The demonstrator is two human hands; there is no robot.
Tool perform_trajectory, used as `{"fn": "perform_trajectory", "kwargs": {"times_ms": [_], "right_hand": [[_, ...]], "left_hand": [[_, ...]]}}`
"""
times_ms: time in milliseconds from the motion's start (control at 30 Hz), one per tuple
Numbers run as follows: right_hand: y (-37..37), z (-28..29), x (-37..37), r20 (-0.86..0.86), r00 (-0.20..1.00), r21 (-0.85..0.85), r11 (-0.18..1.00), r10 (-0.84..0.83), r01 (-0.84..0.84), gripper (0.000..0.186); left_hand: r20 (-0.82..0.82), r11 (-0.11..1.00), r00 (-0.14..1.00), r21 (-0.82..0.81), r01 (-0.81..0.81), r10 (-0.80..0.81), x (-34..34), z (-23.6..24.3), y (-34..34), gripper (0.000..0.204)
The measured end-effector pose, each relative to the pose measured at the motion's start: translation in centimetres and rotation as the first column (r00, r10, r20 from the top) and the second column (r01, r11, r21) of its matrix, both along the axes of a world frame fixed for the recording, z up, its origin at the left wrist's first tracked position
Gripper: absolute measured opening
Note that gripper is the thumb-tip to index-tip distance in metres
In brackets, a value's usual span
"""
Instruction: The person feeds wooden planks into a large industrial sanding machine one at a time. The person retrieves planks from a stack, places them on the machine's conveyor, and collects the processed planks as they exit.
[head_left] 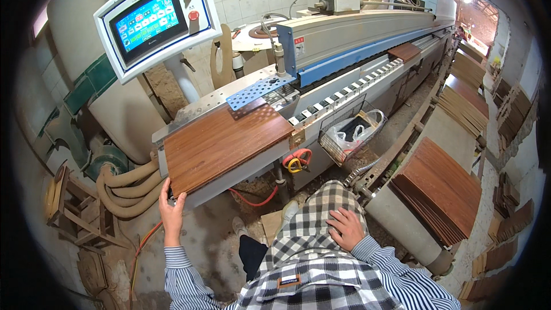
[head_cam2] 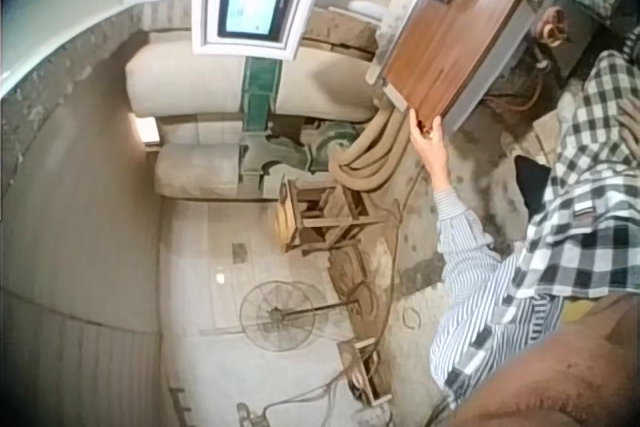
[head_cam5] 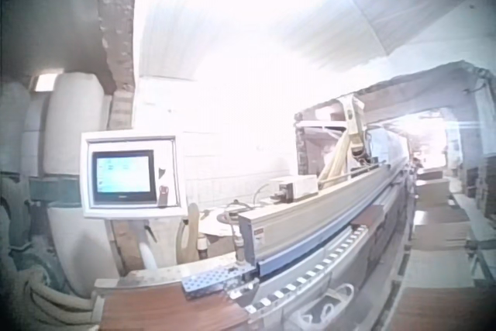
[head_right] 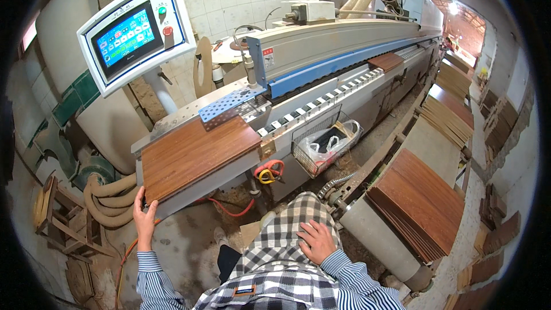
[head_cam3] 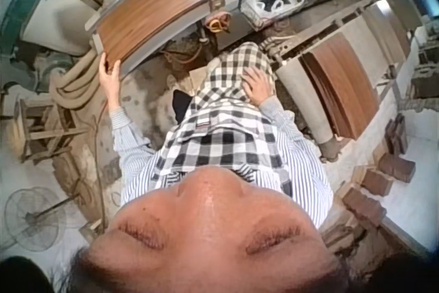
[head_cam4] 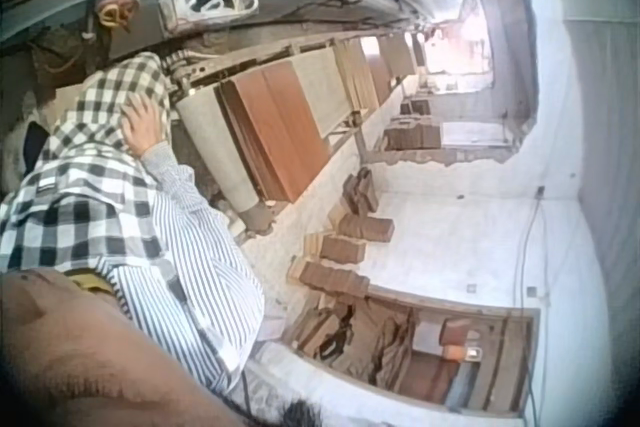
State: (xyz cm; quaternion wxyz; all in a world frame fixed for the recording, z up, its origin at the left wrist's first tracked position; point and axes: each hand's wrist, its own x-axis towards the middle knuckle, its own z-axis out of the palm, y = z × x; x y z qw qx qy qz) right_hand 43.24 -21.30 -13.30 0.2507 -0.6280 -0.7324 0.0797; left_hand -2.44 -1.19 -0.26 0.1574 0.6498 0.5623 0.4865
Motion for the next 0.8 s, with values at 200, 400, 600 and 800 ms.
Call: {"fn": "perform_trajectory", "kwargs": {"times_ms": [200, 400, 600, 800], "right_hand": [[0.0, -0.1, 0.0, -0.002, 1.0, -0.02, 1.0, -0.001, 0.001, 0.035], [0.0, -0.1, 0.0, -0.004, 1.0, -0.031, 1.0, -0.001, 0.001, 0.035], [0.0, 0.1, 0.1, -0.02, 1.0, -0.024, 1.0, 0.0, -0.001, 0.035], [0.2, 0.7, 1.6, -0.209, 0.977, 0.103, 0.992, -0.053, 0.076, 0.035]], "left_hand": [[-0.012, 1.0, 1.0, -0.027, 0.002, -0.002, -0.3, 0.2, 0.2, 0.063], [-0.016, 0.998, 0.999, -0.033, 0.043, -0.044, 0.6, 1.1, 0.8, 0.067], [-0.33, 0.999, 0.943, -0.01, -0.04, 0.034, 3.5, 1.8, 1.9, 0.074], [-0.374, 0.999, 0.927, 0.036, 0.002, 0.012, 7.7, 1.7, 3.2, 0.07]]}}
